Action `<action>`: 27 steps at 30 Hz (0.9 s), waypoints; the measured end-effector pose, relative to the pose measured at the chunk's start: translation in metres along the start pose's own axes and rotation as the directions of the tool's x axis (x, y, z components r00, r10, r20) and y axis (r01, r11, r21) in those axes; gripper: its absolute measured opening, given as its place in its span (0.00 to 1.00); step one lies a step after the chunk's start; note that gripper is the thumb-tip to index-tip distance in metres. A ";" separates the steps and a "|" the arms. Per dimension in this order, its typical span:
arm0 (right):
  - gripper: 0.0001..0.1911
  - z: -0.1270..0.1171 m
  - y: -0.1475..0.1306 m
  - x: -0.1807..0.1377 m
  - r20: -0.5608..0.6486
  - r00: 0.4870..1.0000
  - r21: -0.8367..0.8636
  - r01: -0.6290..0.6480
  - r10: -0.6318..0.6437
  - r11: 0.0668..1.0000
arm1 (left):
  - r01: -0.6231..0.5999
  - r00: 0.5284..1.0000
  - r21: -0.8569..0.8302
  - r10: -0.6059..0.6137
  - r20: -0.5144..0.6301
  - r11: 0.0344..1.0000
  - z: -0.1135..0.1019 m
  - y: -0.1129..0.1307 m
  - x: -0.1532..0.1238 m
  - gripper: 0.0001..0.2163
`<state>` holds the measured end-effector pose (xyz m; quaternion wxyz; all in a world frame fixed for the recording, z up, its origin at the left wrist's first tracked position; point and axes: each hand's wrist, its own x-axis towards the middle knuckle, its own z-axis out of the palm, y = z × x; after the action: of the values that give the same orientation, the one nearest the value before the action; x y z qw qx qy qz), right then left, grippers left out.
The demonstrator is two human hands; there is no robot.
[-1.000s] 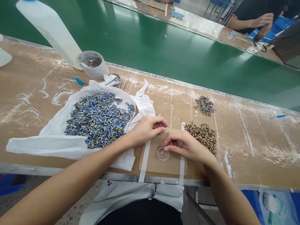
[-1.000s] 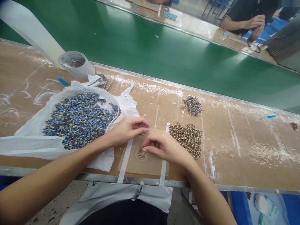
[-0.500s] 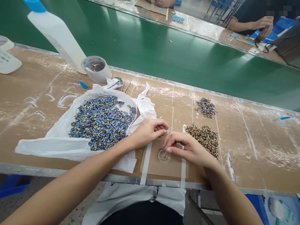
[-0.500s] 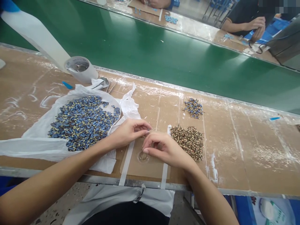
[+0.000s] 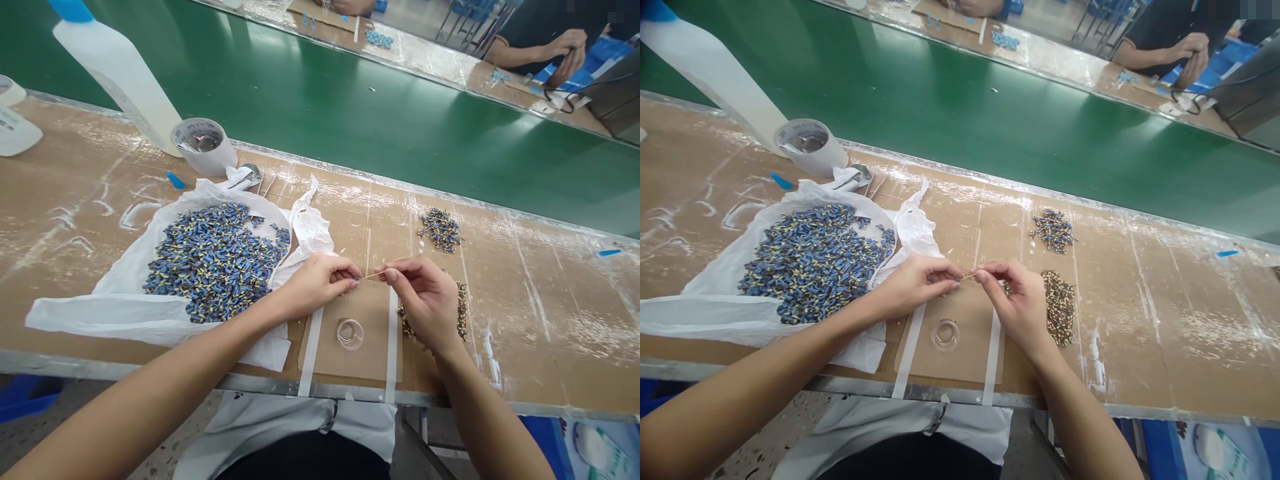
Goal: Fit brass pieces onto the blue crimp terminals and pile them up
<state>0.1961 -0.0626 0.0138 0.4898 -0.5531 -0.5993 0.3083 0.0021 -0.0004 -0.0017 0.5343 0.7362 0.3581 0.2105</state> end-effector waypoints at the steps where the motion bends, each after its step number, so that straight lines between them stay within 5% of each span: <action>1: 0.03 0.000 0.000 0.000 0.005 1.000 -0.017 0.002 -0.002 1.000 | -0.003 1.000 0.002 0.003 -0.004 1.000 0.000 0.000 0.000 0.06; 27: 0.02 0.001 -0.002 0.002 0.110 0.991 -0.139 0.092 -0.077 0.986 | -0.040 0.999 0.053 0.040 0.005 0.998 0.000 0.003 0.000 0.05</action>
<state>0.1946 -0.0606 0.0155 0.4295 -0.5442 -0.6675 0.2718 0.0027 -0.0012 0.0014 0.5111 0.7574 0.3477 0.2102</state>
